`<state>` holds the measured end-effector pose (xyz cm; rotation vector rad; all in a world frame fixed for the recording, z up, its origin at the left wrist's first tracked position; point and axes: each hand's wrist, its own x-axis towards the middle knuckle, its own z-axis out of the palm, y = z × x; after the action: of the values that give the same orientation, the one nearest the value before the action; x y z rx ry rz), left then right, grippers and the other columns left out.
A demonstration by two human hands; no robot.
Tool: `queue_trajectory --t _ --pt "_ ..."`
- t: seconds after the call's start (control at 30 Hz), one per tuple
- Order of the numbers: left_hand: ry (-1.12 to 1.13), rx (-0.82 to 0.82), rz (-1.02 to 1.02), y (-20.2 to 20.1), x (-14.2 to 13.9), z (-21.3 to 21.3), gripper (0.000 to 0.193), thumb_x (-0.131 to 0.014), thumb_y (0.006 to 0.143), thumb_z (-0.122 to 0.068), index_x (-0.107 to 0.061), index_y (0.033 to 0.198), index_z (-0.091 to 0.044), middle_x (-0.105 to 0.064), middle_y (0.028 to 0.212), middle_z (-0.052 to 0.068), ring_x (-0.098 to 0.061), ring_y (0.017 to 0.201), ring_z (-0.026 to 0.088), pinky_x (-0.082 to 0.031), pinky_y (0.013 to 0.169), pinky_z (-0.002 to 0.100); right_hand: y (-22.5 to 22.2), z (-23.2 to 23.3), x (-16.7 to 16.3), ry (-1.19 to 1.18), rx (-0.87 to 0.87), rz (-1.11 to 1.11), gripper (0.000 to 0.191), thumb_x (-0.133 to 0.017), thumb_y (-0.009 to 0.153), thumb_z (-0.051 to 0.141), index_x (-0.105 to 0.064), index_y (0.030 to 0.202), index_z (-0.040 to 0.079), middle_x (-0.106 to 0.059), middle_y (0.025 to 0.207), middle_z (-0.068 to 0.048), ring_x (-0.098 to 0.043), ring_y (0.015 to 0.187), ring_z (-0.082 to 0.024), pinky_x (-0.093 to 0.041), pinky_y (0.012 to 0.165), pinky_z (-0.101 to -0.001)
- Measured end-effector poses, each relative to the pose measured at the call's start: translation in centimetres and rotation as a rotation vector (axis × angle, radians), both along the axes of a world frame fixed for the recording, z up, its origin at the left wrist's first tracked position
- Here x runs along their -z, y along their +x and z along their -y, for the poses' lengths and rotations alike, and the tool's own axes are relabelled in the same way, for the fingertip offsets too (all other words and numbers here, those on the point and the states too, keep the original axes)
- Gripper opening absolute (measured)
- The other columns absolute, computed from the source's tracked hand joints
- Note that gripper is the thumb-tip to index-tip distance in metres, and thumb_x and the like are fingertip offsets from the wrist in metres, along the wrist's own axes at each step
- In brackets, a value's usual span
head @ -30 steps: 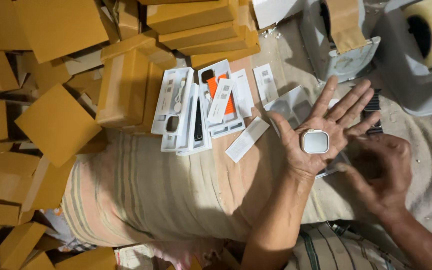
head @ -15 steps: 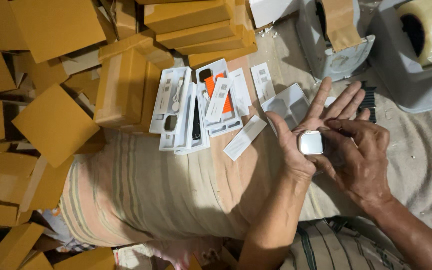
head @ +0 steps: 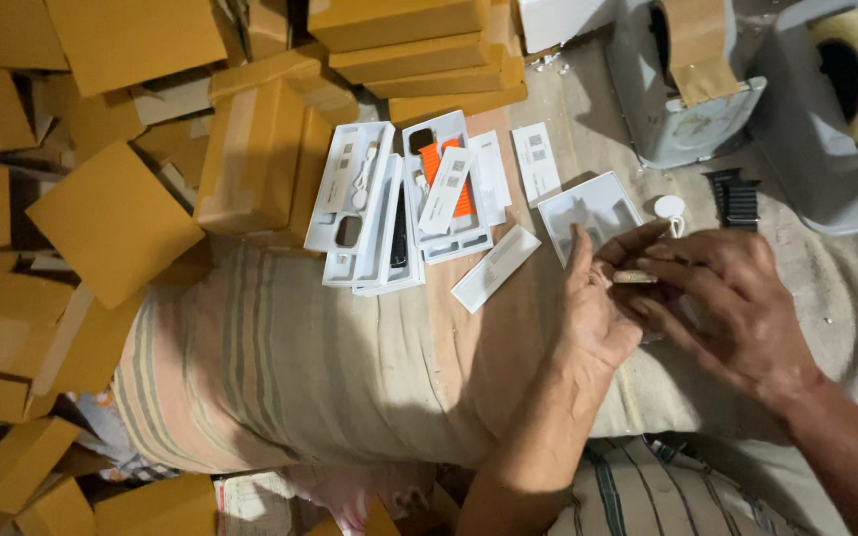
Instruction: The person packs smartwatch retail boxes: they place a watch, charging cable, strap, and paper inserts into a white inner tray, close the box, and seal it with tape from a tape dispenser. They repeat the packing cycle for multiple boxes, setting finished boxes aside.
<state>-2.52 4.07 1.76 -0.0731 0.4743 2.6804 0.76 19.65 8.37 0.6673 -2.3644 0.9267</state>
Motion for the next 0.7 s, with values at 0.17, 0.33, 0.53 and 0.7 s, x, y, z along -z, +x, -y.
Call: queue_trajectory --t 0.17,0.33,0.53,0.7 --pt "0.041 -0.032 -0.010 -0.7 1.6 0.2 0.089 -0.029 0.115 -0.074 -0.067 0.134 0.004 -0.072 0.106 0.013 -0.070 0.087 0.026 -0.057 0.075 0.040 3.1 -1.3 2.1 -0.168 0.085 0.057 0.031 -0.075 0.088 0.006 -0.070 0.119 0.005 -0.070 0.124 -0.010 -0.060 0.118 -0.025 -0.045 0.102 -0.0379" --pt "0.082 -0.025 -0.010 -1.6 2.8 0.5 0.091 -0.027 0.115 -0.079 -0.064 0.136 0.003 -0.071 0.109 0.014 -0.070 0.086 0.026 -0.057 0.078 0.042 4.5 -3.0 5.1 -0.296 0.189 0.249 0.024 -0.070 0.093 0.003 -0.073 0.116 0.003 -0.070 0.120 -0.012 -0.062 0.110 -0.021 -0.050 0.089 -0.0285" --pt "0.071 0.048 -0.099 -2.1 0.9 0.6 0.098 -0.020 0.110 -0.082 -0.058 0.146 0.001 -0.068 0.127 0.020 -0.069 0.101 0.030 -0.056 0.080 0.040 4.5 -2.7 6.0 -0.249 0.233 0.224 0.011 -0.073 0.102 0.004 -0.075 0.113 0.003 -0.072 0.116 -0.010 -0.062 0.106 -0.018 -0.051 0.092 -0.0275" --pt "0.387 0.095 -0.149 -1.7 -1.6 0.7 0.107 -0.029 0.104 -0.089 -0.046 0.158 0.001 -0.056 0.148 0.033 -0.064 0.126 0.043 -0.054 0.098 0.048 4.5 -2.5 5.4 -0.260 0.246 0.227 0.020 -0.072 0.094 0.001 -0.075 0.114 0.001 -0.071 0.114 -0.013 -0.065 0.107 -0.021 -0.052 0.090 -0.0294"
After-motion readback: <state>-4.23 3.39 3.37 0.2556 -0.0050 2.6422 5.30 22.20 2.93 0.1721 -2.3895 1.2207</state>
